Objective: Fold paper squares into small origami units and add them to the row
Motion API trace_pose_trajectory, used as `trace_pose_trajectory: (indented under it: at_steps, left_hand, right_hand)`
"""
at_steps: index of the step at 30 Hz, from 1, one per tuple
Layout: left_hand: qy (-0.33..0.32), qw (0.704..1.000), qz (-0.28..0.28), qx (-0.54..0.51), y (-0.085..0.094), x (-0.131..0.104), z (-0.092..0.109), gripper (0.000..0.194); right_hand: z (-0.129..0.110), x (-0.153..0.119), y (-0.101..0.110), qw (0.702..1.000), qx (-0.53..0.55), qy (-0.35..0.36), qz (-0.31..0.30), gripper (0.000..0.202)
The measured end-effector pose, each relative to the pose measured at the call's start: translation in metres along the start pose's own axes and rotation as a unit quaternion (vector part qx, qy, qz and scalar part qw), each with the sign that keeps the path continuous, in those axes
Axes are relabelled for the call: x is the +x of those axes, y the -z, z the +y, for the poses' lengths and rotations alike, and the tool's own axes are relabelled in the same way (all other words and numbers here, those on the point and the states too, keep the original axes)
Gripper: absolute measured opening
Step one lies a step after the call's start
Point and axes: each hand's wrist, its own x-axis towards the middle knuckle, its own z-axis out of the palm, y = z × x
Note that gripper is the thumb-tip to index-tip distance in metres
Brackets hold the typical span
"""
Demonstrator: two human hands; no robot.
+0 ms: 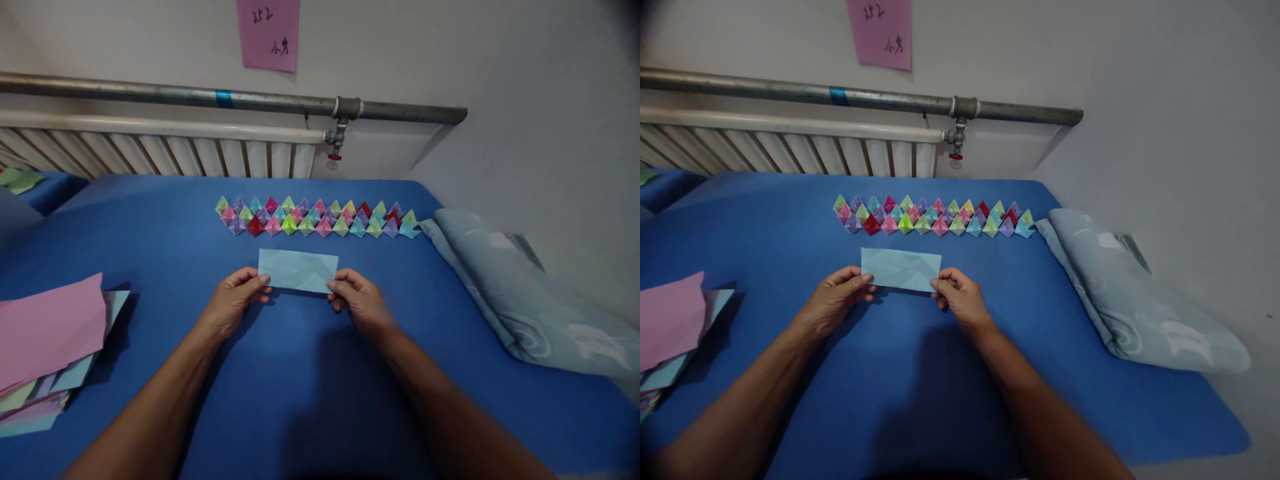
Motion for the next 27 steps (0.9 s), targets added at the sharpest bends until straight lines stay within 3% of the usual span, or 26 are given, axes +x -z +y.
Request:
trace_pose_trajectory:
  at_steps: [4, 7, 9, 11, 13, 15, 18, 22, 27]
  left_hand:
    - [0.005, 0.992, 0.021, 0.122, 0.004, 0.003, -0.003, 0.025]
    - [-0.037, 0.957, 0.051, 0.284, 0.008, 0.004, -0.008, 0.021]
    - [-0.093, 0.900, 0.065, 0.422, 0.009, 0.001, -0.012, 0.033]
    - [-0.181, 0.823, 0.070, 0.534, 0.008, -0.003, -0.016, 0.038]
    - [-0.290, 0.748, 0.053, 0.595, 0.003, -0.010, -0.022, 0.032]
    - [-0.381, 0.697, 0.001, 0.607, -0.006, -0.017, -0.029, 0.025]
    - [-0.409, 0.683, -0.091, 0.598, -0.018, -0.025, -0.041, 0.026]
    - [-0.372, 0.677, -0.107, 0.626, -0.023, -0.027, -0.047, 0.024]
    - [-0.369, 0.660, -0.107, 0.646, -0.026, -0.026, -0.042, 0.029]
  right_hand:
    - [-0.003, -0.003, -0.002, 0.997, -0.072, -0.031, 0.000, 0.036]
    - [-0.002, -0.007, -0.005, 0.990, -0.140, -0.029, -0.006, 0.060]
    - [0.001, -0.010, -0.006, 0.981, -0.193, -0.011, -0.019, 0.066]
    - [0.005, -0.011, -0.006, 0.966, -0.257, 0.017, -0.040, 0.056]
    - [0.008, -0.012, -0.005, 0.946, -0.317, 0.043, -0.055, 0.039]
    - [0.009, -0.013, -0.005, 0.931, -0.357, 0.054, -0.056, 0.026]
    - [0.009, -0.013, -0.006, 0.918, -0.388, 0.054, -0.057, 0.019]
    - [0.005, -0.013, -0.006, 0.926, -0.370, 0.028, -0.067, 0.016]
    - [-0.002, -0.011, -0.006, 0.960, -0.256, -0.077, -0.088, 0.013]
